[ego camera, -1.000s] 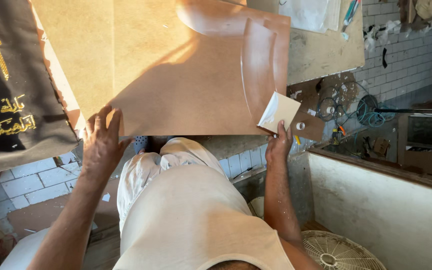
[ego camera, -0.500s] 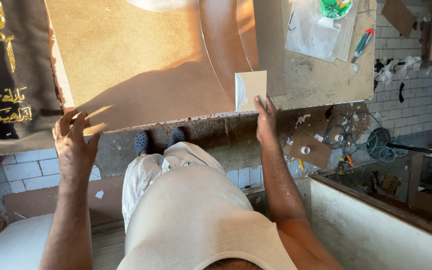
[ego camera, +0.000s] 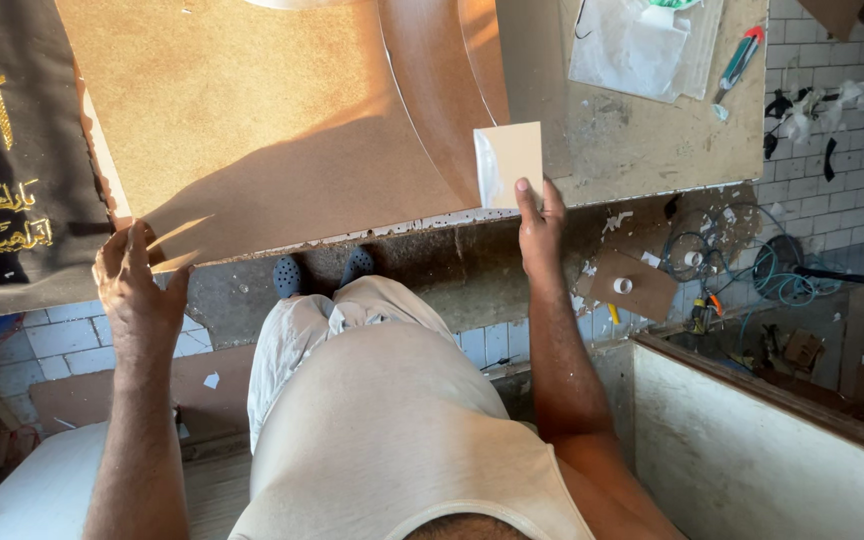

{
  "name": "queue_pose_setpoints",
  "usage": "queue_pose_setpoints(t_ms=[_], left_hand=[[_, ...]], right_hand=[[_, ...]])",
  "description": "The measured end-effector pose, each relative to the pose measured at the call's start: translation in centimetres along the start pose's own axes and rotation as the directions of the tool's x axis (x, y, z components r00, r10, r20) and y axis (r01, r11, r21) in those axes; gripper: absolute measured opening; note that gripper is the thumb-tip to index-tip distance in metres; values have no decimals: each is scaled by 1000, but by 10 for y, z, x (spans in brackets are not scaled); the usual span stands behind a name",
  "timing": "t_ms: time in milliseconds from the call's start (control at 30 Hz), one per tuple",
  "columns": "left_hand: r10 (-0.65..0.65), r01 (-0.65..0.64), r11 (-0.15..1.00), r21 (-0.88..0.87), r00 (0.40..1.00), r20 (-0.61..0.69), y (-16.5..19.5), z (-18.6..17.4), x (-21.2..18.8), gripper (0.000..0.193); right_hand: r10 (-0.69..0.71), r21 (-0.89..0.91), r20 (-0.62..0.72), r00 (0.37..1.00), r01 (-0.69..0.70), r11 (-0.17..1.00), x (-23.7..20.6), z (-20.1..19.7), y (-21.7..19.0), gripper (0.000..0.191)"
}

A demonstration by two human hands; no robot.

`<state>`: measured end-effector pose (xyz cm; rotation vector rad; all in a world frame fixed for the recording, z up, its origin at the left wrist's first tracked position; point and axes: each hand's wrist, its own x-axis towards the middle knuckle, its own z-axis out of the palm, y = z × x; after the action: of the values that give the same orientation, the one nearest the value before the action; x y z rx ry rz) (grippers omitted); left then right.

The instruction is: The person spreads a white adhesive onto a brown board using a small rectangular tool, then places a black fabric with gold Arabic calligraphy onto the board and presses it down. The person repeats the adhesive application and fabric placement process.

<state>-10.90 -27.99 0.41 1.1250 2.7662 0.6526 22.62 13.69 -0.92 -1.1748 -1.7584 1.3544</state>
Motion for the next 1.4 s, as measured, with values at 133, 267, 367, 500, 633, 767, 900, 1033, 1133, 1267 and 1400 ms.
queue_pose_setpoints(t_ms=[133, 267, 367, 500, 633, 767, 900, 1033, 1133, 1267, 1400], left_hand=[[-12, 12, 1000, -3, 1000, 25, 0, 0, -1, 76], [10, -10, 1000, 7, 1000, 30, 0, -2, 0, 81], [24, -24, 1000, -4, 999, 34, -1, -3, 2, 83], [23, -23, 1000, 8, 998, 58, -4, -7, 5, 85], [121, -120, 992, -29, 991, 55, -8, -16, 10, 92], [168, -162, 957, -239, 986, 6, -21, -25, 21, 94], [-4, 40, 907, -419, 996, 86, -55, -26, 47, 49], [-106, 198, 799, -568, 976, 192, -90, -20, 85, 27], [-128, 194, 706, -681, 981, 146, -99, -11, 116, 24], [-154, 223, 673, -706, 975, 161, -104, -3, 148, 18], [-136, 231, 697, -679, 972, 191, -112, -2, 155, 17]], right_hand=[[-479, -652, 8, 878, 368, 663, -12, 19, -4, 22], [-577, -725, 283, 766, 565, 394, -72, 65, -16, 38], [-603, -642, 442, 663, 704, 304, -124, 81, -27, 38], [-581, -724, 224, 783, 532, 438, -107, 63, -35, 38], [-418, -798, -81, 905, 192, 571, -44, 49, -49, 20], [-438, -746, 115, 891, 368, 554, -73, 121, -79, 4], [-538, -407, 480, 693, 719, 563, -163, 233, -112, 17], [-591, -336, 433, 680, 730, 595, -167, 256, -127, 12], [-458, -632, 129, 879, 429, 645, -121, 237, -131, 10], [-465, -761, 174, 868, 418, 496, -121, 277, -139, 8], [-614, -436, 536, 580, 813, 387, -200, 355, -148, 24]])
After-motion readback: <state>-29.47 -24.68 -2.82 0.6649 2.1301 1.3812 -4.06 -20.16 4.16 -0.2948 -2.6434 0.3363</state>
